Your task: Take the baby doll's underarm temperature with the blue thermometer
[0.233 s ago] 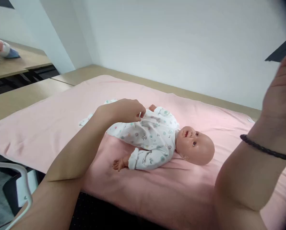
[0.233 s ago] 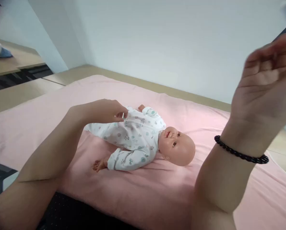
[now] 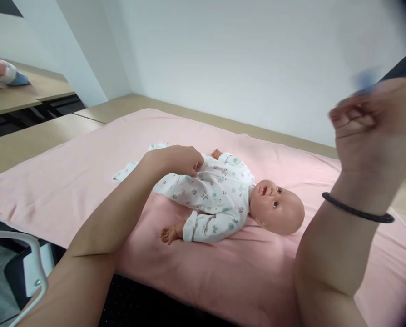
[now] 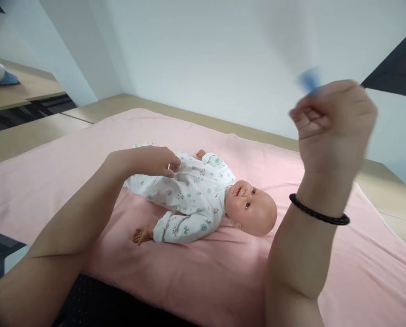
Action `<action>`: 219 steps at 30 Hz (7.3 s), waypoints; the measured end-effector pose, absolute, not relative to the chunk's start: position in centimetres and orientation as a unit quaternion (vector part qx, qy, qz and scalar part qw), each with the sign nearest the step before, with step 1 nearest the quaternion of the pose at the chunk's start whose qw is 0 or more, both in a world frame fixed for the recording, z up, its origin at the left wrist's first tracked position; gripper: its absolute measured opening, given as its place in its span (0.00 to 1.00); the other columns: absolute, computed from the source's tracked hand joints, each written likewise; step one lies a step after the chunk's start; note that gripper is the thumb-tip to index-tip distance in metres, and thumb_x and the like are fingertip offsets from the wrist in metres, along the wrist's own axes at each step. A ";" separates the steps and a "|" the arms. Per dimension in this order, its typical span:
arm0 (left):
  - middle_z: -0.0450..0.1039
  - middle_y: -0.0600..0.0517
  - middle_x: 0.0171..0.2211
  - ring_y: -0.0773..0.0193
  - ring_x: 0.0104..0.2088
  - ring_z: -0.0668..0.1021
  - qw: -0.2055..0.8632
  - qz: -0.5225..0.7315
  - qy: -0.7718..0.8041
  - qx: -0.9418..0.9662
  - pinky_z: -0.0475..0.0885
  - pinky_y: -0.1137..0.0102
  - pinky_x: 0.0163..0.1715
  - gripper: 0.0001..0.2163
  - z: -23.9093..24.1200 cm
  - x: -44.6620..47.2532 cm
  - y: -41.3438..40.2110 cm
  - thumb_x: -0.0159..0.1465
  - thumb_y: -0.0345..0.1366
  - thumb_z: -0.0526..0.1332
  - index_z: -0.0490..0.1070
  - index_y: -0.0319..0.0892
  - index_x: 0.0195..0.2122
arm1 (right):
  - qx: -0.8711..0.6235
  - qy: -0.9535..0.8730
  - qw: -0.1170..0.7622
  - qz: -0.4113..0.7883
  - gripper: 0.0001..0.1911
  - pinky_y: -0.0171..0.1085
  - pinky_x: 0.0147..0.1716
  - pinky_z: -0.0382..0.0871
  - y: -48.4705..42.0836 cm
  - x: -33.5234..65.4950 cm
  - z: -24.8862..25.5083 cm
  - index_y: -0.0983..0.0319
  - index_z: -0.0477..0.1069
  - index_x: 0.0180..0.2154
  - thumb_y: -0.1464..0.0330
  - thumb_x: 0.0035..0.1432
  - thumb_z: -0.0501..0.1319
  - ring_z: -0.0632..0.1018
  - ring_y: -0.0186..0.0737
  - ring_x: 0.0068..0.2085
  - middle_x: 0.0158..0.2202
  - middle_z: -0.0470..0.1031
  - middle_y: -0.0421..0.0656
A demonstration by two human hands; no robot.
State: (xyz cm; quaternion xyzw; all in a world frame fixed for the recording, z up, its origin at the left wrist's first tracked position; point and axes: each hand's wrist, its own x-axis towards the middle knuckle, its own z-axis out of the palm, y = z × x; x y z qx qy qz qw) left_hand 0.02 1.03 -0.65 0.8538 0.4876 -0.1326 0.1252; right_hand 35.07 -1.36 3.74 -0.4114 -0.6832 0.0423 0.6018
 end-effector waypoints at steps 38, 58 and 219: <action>0.76 0.47 0.37 0.62 0.29 0.70 0.126 -0.172 0.550 0.808 0.59 0.66 0.30 0.06 -0.5 -2.6 1.8 0.56 0.40 0.61 0.69 0.44 0.32 | -0.364 -0.654 0.586 0.311 0.11 0.45 0.39 0.76 -0.4 33.1 2.8 0.56 0.69 0.25 0.59 0.51 0.68 0.76 0.39 0.31 0.23 0.68 0.39; 0.77 0.49 0.49 0.61 0.40 0.76 0.173 -0.109 0.434 0.877 0.64 0.69 0.37 0.11 -0.4 -0.4 1.1 0.63 0.41 0.59 0.75 0.47 0.43 | -0.447 -0.662 0.512 0.315 0.14 0.52 0.41 0.77 0.1 33.2 2.1 0.54 0.72 0.25 0.58 0.43 0.75 0.78 0.45 0.34 0.27 0.75 0.41; 0.74 0.55 0.31 0.67 0.32 0.71 -0.313 0.279 0.133 0.898 0.63 0.63 0.47 0.14 -7.0 7.9 -0.3 0.65 0.19 0.51 0.71 0.42 0.34 | -0.466 -0.854 -0.056 0.222 0.03 0.34 0.29 0.63 -1.7 27.5 0.0 0.61 0.68 0.31 0.72 0.58 0.58 0.73 0.35 0.30 0.31 0.76 0.41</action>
